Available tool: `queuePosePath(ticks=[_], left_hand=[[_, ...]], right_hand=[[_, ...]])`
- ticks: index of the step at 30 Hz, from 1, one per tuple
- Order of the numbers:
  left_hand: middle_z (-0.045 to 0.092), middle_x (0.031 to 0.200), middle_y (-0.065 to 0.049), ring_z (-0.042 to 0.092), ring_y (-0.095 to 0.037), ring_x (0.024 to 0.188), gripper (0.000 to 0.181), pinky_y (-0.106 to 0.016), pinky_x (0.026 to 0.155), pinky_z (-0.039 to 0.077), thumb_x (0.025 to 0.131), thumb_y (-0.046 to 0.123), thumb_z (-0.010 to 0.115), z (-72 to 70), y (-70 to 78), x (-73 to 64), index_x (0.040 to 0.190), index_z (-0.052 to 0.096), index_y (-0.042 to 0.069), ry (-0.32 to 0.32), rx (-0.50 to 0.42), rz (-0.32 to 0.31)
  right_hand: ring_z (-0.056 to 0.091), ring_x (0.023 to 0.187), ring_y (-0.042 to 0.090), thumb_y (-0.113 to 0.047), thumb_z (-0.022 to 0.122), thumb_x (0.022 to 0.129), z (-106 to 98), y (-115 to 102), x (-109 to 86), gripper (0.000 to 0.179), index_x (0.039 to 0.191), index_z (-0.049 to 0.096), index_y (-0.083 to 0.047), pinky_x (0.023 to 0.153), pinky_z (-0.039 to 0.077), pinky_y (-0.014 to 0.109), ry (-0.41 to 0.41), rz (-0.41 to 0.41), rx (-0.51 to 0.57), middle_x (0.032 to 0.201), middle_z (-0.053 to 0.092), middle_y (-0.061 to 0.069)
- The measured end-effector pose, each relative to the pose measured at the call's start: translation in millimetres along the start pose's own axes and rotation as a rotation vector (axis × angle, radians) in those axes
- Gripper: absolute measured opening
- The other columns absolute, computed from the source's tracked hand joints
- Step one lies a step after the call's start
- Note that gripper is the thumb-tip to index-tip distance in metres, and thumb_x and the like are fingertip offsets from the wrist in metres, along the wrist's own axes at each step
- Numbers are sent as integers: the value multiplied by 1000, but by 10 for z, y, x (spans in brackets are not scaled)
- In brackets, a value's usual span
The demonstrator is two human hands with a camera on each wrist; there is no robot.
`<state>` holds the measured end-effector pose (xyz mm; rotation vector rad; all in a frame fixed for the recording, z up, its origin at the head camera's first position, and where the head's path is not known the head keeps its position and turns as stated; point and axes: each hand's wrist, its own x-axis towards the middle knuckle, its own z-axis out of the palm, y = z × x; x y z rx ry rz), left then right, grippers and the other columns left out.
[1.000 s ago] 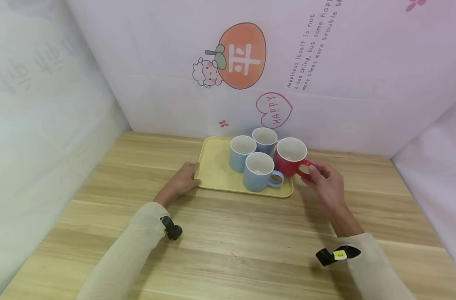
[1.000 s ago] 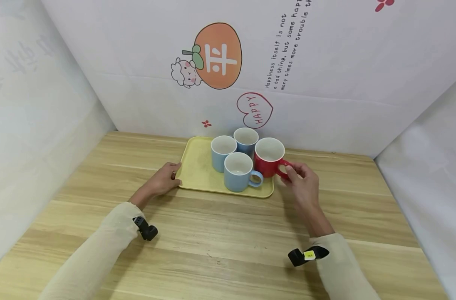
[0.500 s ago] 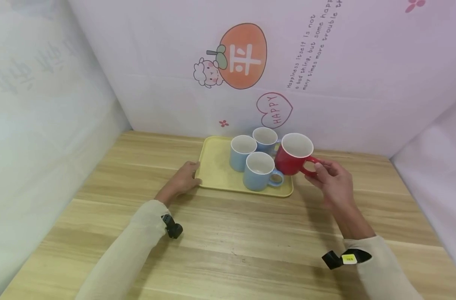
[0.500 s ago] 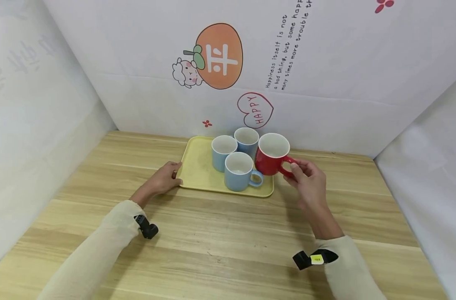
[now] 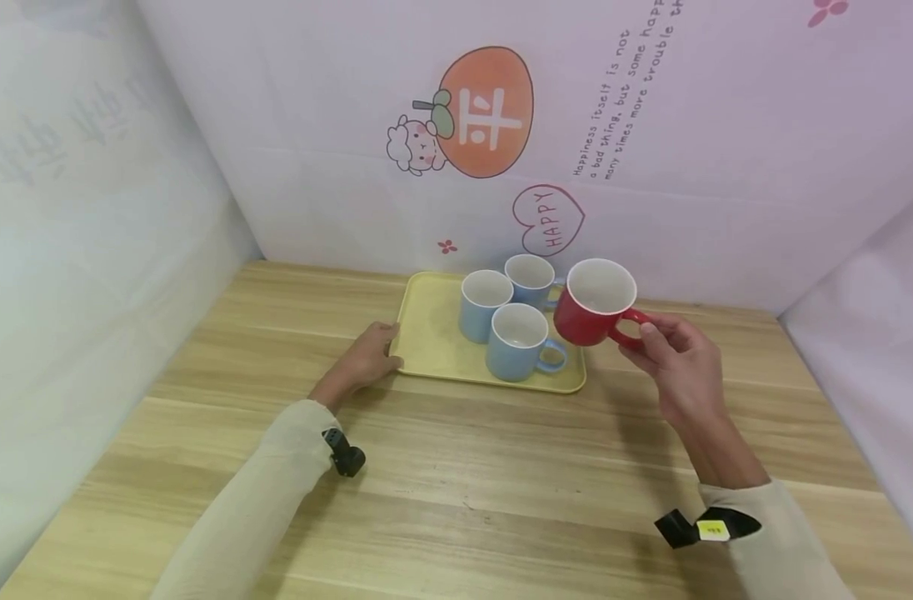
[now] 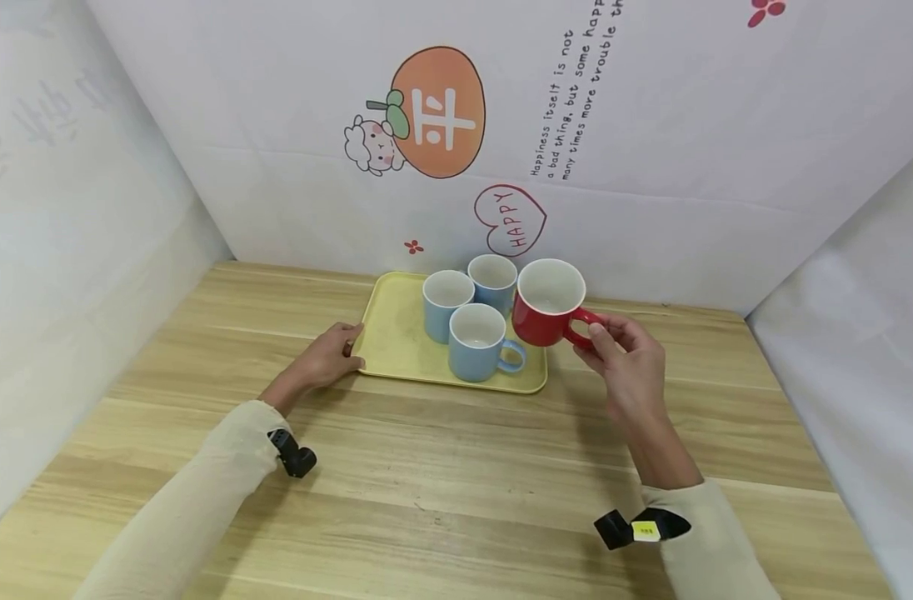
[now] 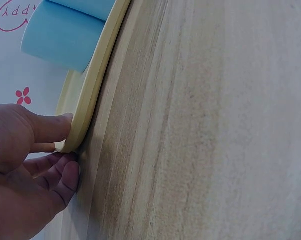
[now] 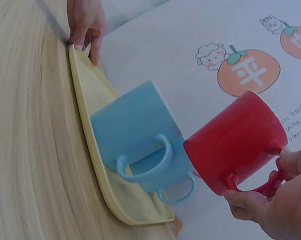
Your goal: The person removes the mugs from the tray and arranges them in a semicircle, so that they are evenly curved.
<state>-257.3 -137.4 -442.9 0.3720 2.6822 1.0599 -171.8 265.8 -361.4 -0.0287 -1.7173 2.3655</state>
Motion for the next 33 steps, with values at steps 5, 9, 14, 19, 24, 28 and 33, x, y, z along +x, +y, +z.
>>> queuePosePath(ticks=[5, 9, 14, 19, 24, 28, 33], left_hand=[[33, 149, -32, 33, -44, 138, 71, -51, 115, 28, 94, 1, 63, 3, 22, -7, 152, 24, -9, 10, 1, -5], [32, 150, -31, 33, -45, 138, 71, -51, 115, 27, 94, 1, 63, 1, 25, -3, 152, 24, -9, 12, -4, -11], [32, 150, -32, 33, -45, 138, 70, -51, 115, 28, 94, 2, 63, 0, 15, 1, 151, 25, -10, 9, -2, -3], [34, 149, -32, 35, -45, 137, 70, -51, 115, 27, 93, 2, 65, -4, 16, 5, 150, 27, -11, 16, -6, 2], [36, 147, -34, 37, -46, 135, 71, -52, 115, 28, 91, 2, 66, -17, 25, 7, 149, 29, -12, 34, -7, 16], [38, 146, -34, 38, -46, 134, 72, -52, 114, 29, 90, 2, 68, -20, 18, 5, 149, 30, -12, 41, 4, 17], [41, 143, -33, 41, -46, 131, 71, -53, 113, 31, 89, 3, 70, -13, 9, 10, 148, 34, -10, 46, -1, 8]], right_hand=[[71, 92, 22, -5, 69, 93, 52, -75, -75, 17, 110, 69, 0, 82, 54, 37, -43, 12, -6, 110, 60, 11], [72, 90, 23, -5, 68, 94, 89, -108, -139, 19, 112, 68, 0, 83, 53, 37, -79, 23, -14, 110, 62, 10], [72, 91, 23, -2, 64, 96, 128, -140, -196, 17, 112, 68, 0, 83, 53, 38, -125, 27, -27, 107, 63, 9], [72, 92, 23, -3, 63, 97, 153, -169, -238, 17, 113, 67, 0, 84, 53, 37, -165, 42, -55, 108, 63, 9], [72, 94, 24, -4, 63, 97, 165, -180, -264, 18, 114, 66, 0, 84, 53, 37, -208, 40, -82, 109, 64, 10], [72, 95, 25, -4, 61, 98, 165, -181, -284, 18, 115, 66, 0, 86, 52, 38, -268, 45, -104, 109, 64, 10], [71, 96, 25, -3, 59, 100, 161, -186, -330, 18, 115, 66, 0, 87, 53, 38, -332, 59, -134, 110, 64, 10]])
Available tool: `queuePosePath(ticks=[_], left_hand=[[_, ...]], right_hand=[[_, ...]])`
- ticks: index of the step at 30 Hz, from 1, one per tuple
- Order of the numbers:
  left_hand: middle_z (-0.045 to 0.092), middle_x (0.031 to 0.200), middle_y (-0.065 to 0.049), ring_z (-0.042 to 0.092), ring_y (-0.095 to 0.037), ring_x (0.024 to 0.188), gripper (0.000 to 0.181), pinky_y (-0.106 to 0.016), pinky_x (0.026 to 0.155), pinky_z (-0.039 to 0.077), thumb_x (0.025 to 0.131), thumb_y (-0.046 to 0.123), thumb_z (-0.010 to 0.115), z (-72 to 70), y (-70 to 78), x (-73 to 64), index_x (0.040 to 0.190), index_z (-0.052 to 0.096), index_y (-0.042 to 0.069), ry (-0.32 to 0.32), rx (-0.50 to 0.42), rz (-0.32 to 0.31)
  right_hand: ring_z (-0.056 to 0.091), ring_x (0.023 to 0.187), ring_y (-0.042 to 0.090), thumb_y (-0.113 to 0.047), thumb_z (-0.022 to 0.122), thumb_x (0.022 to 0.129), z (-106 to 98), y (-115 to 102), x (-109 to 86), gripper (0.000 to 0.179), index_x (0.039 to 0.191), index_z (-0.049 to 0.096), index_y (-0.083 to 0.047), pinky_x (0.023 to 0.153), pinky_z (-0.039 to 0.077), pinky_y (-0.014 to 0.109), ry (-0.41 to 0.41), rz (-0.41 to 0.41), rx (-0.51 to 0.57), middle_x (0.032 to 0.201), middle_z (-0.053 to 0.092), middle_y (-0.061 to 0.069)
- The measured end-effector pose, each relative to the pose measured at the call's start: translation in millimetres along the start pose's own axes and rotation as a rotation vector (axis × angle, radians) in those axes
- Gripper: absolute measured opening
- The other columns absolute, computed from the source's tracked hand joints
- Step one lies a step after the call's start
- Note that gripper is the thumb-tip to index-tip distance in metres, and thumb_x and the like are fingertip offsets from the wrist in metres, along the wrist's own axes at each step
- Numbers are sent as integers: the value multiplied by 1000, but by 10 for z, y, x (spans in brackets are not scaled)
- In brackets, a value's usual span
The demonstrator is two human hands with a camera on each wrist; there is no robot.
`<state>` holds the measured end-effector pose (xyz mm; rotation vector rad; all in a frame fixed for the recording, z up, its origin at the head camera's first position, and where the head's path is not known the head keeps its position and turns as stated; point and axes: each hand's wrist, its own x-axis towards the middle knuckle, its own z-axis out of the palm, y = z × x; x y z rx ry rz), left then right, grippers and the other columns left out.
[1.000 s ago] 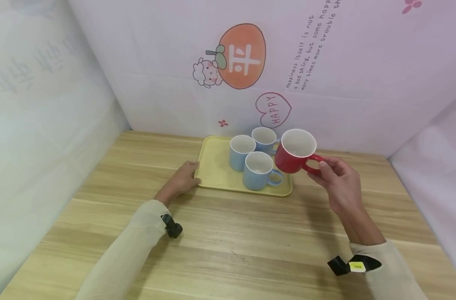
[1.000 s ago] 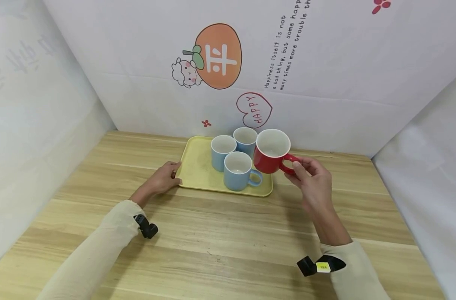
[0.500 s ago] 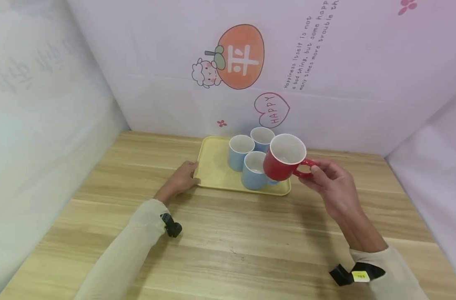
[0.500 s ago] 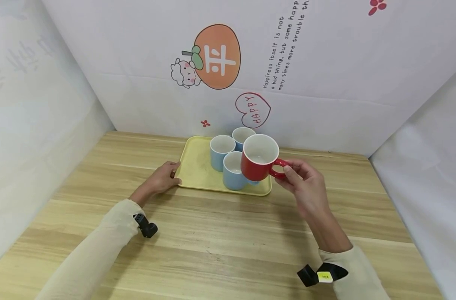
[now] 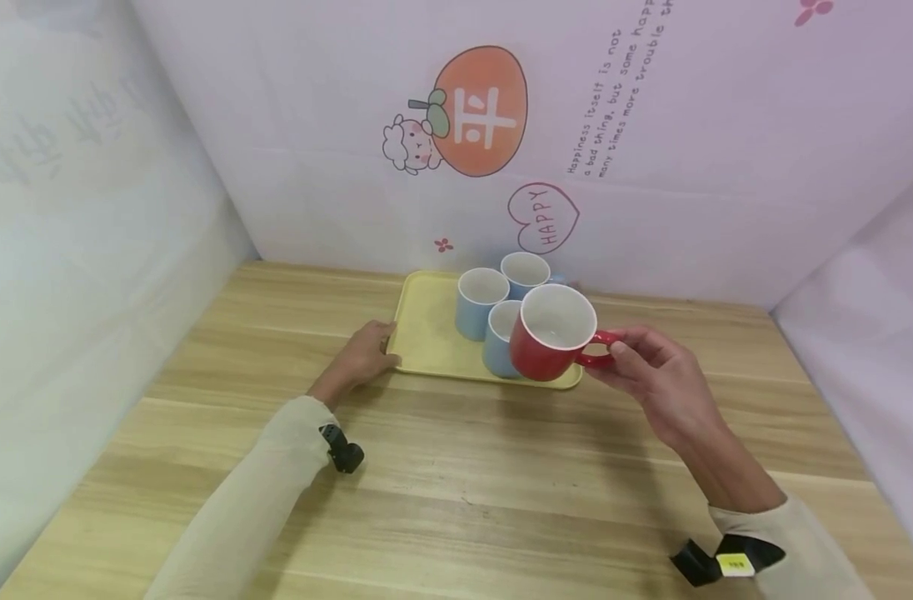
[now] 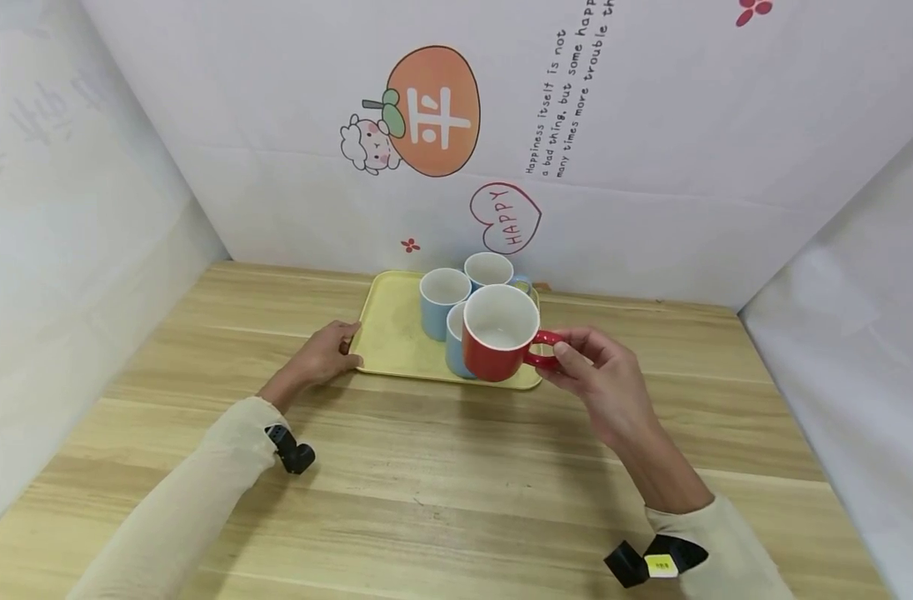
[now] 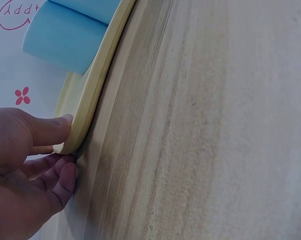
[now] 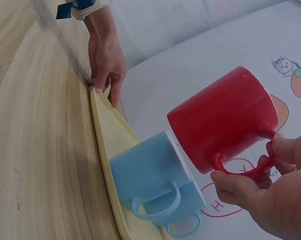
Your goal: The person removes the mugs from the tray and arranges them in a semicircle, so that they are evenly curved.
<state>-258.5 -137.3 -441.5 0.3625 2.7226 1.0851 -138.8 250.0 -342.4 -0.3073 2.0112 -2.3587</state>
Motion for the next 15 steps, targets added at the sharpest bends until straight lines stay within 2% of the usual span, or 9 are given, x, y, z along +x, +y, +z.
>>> queuePosePath(ticks=[9, 15], left_hand=[[45, 140, -32, 44, -45, 128, 68, -54, 111, 33, 87, 4, 71, -46, 9, 0, 147, 40, -8, -1, -2, -27], [47, 137, -34, 47, -45, 124, 69, -53, 109, 36, 85, 4, 74, -49, 2, 28, 145, 42, -10, -15, -7, -8]], right_hand=[[70, 99, 25, -1, 56, 101, 47, 68, -27, 18, 116, 65, 1, 88, 53, 39, -87, 13, -37, 112, 64, 12], [69, 99, 24, -1, 55, 101, 80, 153, -43, 17, 115, 65, 3, 88, 53, 39, -128, 42, -86, 111, 64, 10]])
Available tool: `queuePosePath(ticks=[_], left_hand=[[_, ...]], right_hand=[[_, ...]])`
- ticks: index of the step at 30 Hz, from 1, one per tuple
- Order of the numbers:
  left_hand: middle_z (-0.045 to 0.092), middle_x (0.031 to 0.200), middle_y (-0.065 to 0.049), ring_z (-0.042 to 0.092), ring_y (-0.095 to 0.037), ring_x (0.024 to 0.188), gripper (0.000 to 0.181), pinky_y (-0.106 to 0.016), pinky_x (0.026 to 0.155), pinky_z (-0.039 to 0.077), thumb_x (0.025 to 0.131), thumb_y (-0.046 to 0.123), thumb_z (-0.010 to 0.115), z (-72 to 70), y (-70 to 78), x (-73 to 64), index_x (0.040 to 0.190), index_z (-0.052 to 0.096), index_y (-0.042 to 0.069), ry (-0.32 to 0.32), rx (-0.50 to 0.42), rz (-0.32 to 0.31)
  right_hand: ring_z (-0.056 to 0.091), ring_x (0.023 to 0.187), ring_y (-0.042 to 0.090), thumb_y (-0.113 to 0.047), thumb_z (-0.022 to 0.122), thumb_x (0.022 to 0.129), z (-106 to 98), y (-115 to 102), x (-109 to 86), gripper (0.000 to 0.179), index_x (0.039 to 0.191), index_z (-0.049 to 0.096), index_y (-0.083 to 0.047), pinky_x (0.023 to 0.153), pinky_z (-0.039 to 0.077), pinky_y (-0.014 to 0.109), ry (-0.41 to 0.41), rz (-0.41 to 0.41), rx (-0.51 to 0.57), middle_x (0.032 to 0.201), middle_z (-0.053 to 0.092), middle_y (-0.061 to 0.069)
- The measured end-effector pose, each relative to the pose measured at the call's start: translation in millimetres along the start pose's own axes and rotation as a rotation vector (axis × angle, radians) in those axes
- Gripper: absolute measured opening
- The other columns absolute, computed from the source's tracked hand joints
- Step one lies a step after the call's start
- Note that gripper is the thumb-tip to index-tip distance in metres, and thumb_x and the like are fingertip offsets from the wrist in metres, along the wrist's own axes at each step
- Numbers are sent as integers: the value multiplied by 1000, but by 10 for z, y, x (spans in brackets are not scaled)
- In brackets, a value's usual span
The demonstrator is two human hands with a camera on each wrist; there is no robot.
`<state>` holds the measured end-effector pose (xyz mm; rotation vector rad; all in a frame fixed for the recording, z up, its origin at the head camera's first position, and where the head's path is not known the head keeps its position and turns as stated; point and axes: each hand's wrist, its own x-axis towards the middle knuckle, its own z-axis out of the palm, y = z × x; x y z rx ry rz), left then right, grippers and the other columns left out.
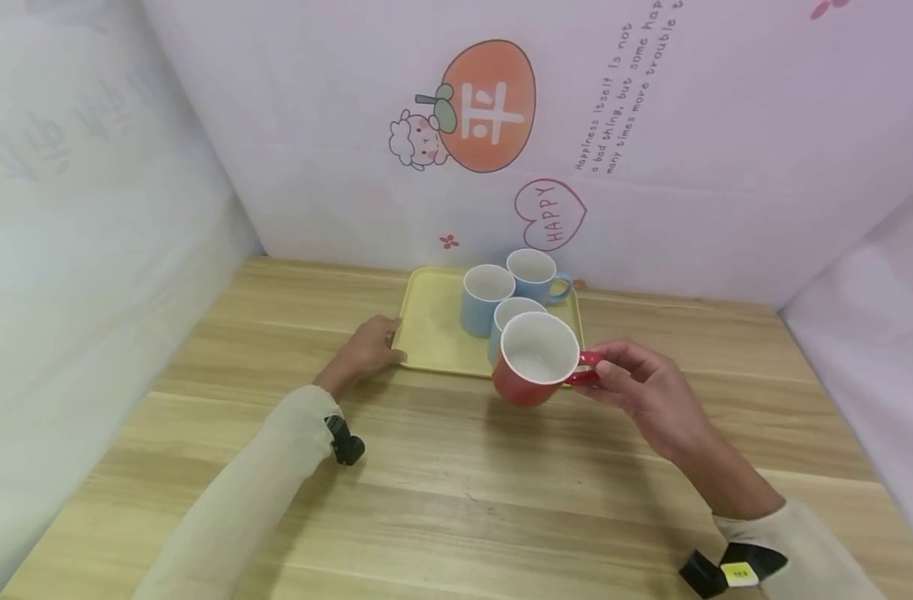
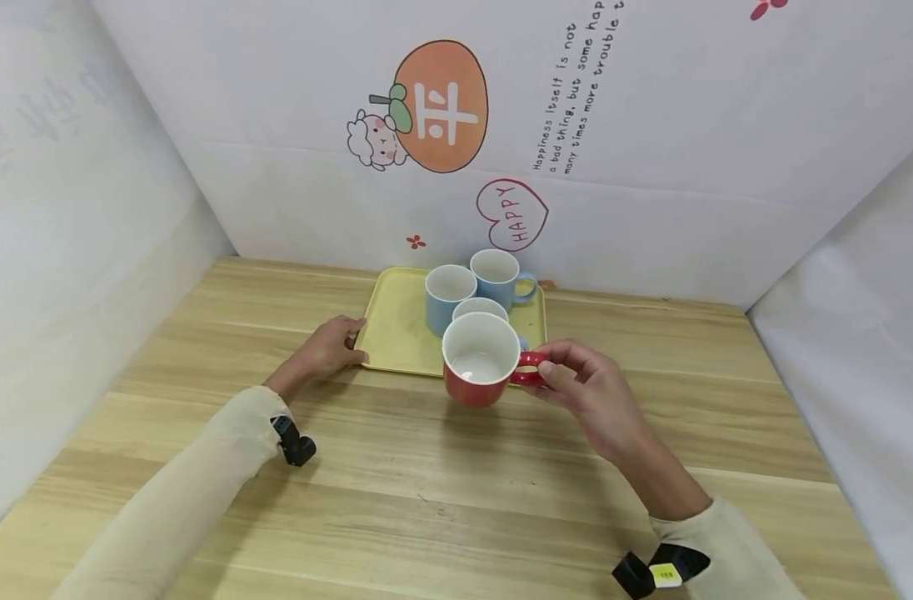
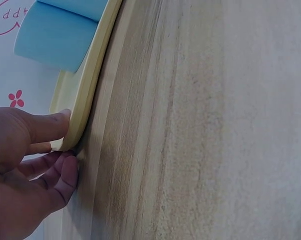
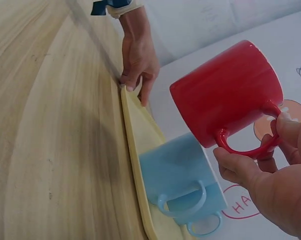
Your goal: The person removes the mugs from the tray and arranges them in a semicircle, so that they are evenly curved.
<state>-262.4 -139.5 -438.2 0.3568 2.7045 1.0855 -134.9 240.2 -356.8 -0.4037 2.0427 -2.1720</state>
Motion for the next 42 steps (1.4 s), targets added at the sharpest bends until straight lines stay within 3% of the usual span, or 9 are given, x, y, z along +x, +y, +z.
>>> queuePosePath(ticks=[11, 17, 24, 34, 42], left_hand=[[52, 130, -33, 52, -42, 115, 68, -50, 105, 41, 81, 3, 76, -29, 5, 3, 140, 46, -13, 12, -59, -41], [47, 137, -34, 48, -41, 122, 73, -49, 110, 36, 82, 1, 75, -69, 20, -5, 144, 39, -13, -13, -86, -46], [48, 134, -33, 49, -37, 115, 77, -49, 108, 38, 82, 1, 76, -60, -10, 28, 146, 36, -12, -48, -72, -44], [51, 129, -31, 51, -38, 114, 71, -49, 106, 39, 81, 0, 76, -72, -12, 49, 143, 44, -12, -34, -36, -25], [53, 124, -30, 52, -39, 112, 67, -49, 105, 40, 80, 0, 77, -66, -21, 28, 140, 48, -11, -38, -55, -9]], right_hand=[[69, 100, 26, 2, 54, 101, 116, 183, -65, 16, 113, 61, 10, 89, 54, 41, -85, 16, -17, 109, 66, 10], [69, 100, 26, 5, 53, 100, 189, 320, -94, 17, 114, 58, 13, 89, 54, 44, -125, 3, 19, 108, 66, 10], [68, 101, 26, 9, 54, 98, 261, 429, -117, 17, 114, 60, 12, 87, 54, 46, -159, -11, 32, 111, 66, 11], [69, 101, 25, 9, 54, 98, 326, 464, -78, 17, 113, 61, 12, 87, 54, 44, -241, -30, 44, 109, 67, 11], [70, 96, 26, 6, 58, 97, 359, 513, -5, 16, 112, 62, 11, 85, 56, 45, -309, -22, -46, 107, 68, 10]])
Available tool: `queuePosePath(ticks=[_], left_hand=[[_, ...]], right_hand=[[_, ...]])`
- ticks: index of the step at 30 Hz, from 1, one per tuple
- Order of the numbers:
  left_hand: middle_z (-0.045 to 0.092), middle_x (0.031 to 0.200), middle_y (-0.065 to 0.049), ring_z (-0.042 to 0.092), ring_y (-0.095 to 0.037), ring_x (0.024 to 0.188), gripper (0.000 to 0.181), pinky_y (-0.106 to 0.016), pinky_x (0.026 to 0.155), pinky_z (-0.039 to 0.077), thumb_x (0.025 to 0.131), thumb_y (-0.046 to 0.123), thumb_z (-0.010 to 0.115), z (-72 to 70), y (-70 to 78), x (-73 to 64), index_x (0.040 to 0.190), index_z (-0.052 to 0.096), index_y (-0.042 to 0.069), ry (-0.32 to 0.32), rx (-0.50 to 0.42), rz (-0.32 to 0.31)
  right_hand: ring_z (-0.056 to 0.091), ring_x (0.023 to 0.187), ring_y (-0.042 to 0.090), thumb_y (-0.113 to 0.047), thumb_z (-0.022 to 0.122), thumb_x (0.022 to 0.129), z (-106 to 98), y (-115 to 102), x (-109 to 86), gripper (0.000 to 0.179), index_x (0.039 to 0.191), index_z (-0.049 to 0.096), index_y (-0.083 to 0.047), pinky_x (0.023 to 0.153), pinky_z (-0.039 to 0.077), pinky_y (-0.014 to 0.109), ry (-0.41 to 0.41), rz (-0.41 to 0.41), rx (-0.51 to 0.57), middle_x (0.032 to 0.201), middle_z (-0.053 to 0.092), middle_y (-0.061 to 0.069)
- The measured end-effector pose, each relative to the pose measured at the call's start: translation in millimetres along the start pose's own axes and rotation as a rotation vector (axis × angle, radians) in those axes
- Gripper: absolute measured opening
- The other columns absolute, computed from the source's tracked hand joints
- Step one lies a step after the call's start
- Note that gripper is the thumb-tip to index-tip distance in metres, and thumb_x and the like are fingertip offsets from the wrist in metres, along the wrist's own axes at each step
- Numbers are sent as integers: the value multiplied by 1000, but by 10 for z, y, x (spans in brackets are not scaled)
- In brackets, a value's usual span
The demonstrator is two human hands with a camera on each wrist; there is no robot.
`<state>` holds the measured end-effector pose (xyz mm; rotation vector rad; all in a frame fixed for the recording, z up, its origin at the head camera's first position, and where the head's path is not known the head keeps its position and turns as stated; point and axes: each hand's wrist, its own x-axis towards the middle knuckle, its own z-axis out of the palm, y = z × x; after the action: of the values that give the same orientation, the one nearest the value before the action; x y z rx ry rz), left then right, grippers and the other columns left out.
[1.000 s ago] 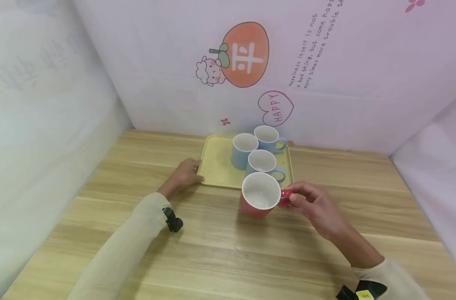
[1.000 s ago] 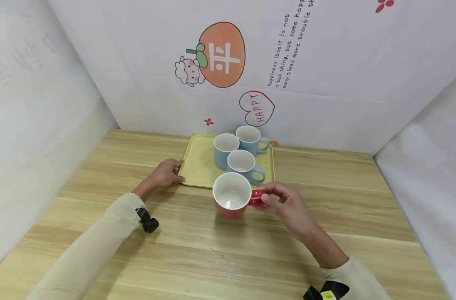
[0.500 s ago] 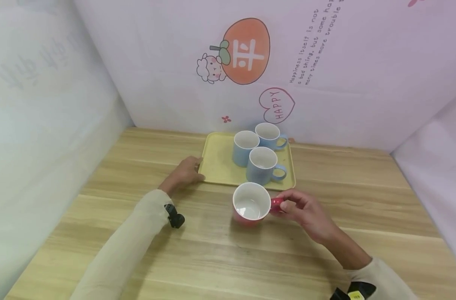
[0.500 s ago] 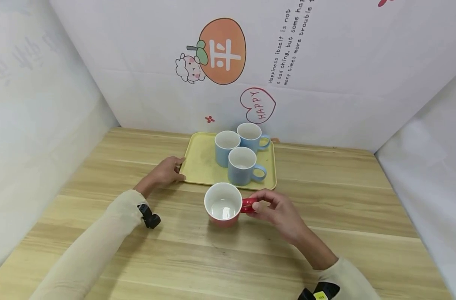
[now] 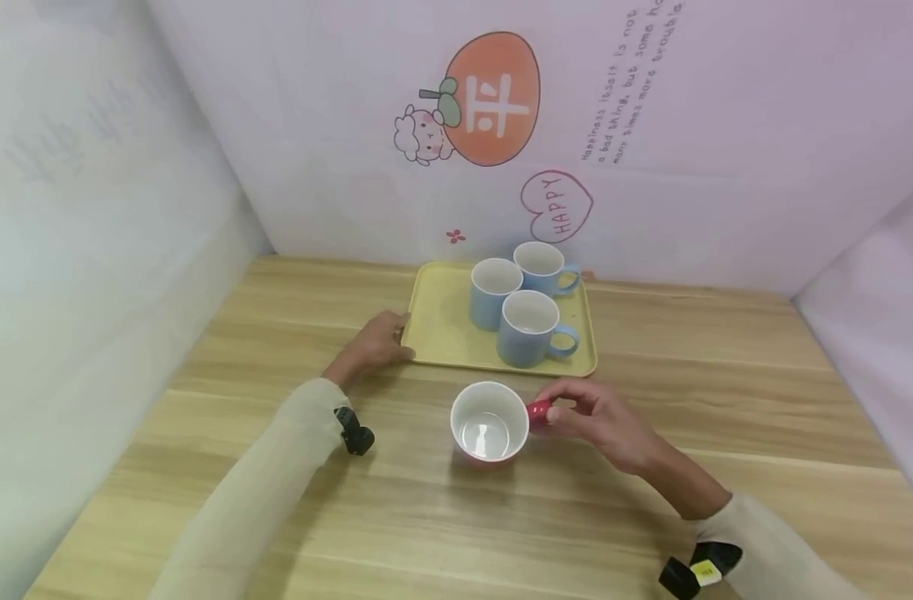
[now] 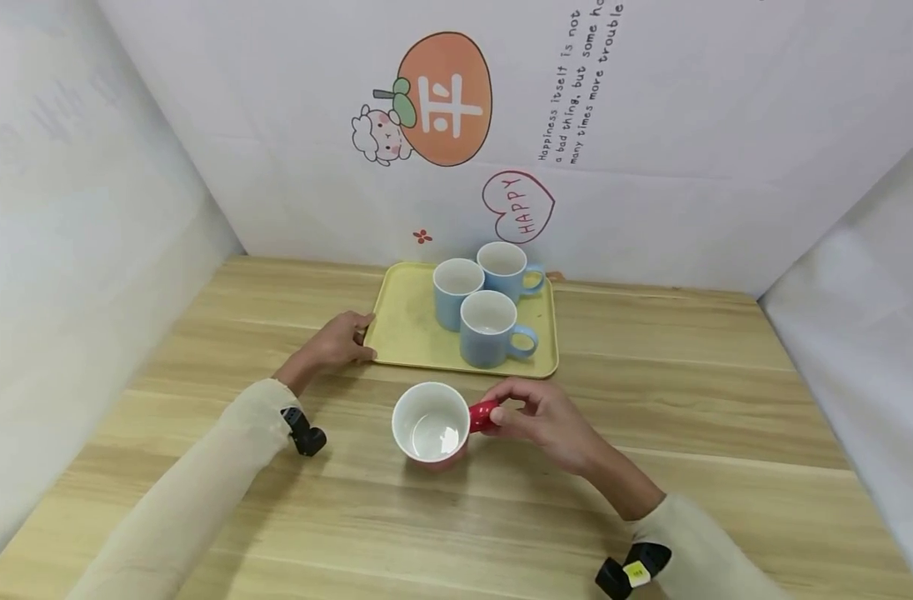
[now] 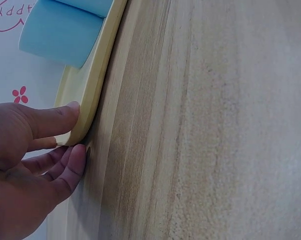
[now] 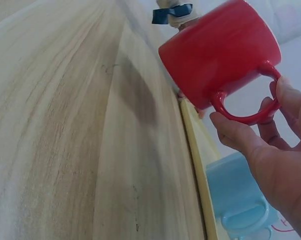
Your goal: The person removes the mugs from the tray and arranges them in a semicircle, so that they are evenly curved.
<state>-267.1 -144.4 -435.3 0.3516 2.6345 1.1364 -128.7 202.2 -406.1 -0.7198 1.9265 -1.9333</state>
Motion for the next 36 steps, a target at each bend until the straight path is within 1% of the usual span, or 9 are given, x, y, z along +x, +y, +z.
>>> queuePosePath(ticks=[3, 5, 10, 14, 18, 23, 26, 32, 36], left_hand=[[53, 124, -29, 51, -39, 112, 65, -50, 106, 40, 81, -1, 76, 3, -28, -28, 139, 50, -10, 3, -9, -19], [53, 123, -29, 52, -39, 111, 64, -50, 105, 40, 81, -1, 75, 0, -43, -32, 139, 50, -10, 4, -4, -17], [54, 121, -28, 52, -39, 111, 57, -51, 104, 41, 82, 0, 75, -3, -45, 0, 135, 56, -8, -5, 11, 20], [55, 120, -27, 52, -39, 111, 49, -51, 104, 41, 80, 0, 76, 7, -10, 19, 127, 62, -6, -7, 28, 27], [54, 120, -27, 52, -38, 111, 53, -50, 105, 41, 81, 1, 76, 14, 17, 29, 130, 59, -8, -6, 57, 22], [53, 123, -28, 52, -38, 111, 63, -49, 106, 40, 80, 0, 76, 26, 11, 47, 138, 53, -9, -5, 53, 3], [52, 124, -28, 51, -38, 113, 66, -48, 107, 39, 81, 0, 76, 34, -8, 57, 140, 49, -10, -6, 45, 3], [52, 124, -29, 52, -40, 112, 62, -49, 106, 40, 82, 0, 76, 13, -23, 34, 137, 50, -12, 0, 55, 1], [53, 124, -29, 52, -40, 115, 64, -49, 107, 39, 81, 1, 76, 15, -34, 50, 138, 50, -12, -13, 57, 35]], right_hand=[[68, 95, 24, 4, 59, 97, 26, 36, 60, 17, 112, 64, 10, 84, 57, 46, -27, 17, -57, 105, 68, 12], [66, 94, 22, 2, 60, 97, 42, 62, 106, 17, 112, 65, 9, 84, 57, 44, -44, 16, -80, 105, 68, 12], [65, 96, 20, 2, 60, 97, 53, 126, 201, 13, 108, 65, 7, 84, 57, 42, -107, -33, -89, 104, 68, 13], [64, 97, 20, 3, 59, 98, 36, 184, 255, 12, 107, 65, 6, 85, 57, 40, -164, -63, -88, 104, 67, 14], [65, 97, 25, 4, 57, 98, 36, 226, 312, 13, 109, 64, 7, 85, 57, 43, -222, -72, -62, 104, 66, 16], [66, 93, 38, 5, 57, 98, 45, 276, 386, 14, 111, 63, 8, 83, 56, 51, -263, -58, -49, 104, 67, 17], [67, 93, 39, 5, 57, 98, 38, 310, 431, 14, 110, 64, 8, 83, 56, 51, -284, -44, -56, 104, 67, 17], [67, 95, 40, 1, 60, 98, 45, 350, 533, 14, 110, 65, 6, 85, 56, 49, -325, -4, -78, 104, 68, 16], [66, 95, 39, -1, 62, 97, 61, 369, 569, 13, 108, 65, 5, 85, 56, 50, -353, 33, -59, 103, 69, 15]])
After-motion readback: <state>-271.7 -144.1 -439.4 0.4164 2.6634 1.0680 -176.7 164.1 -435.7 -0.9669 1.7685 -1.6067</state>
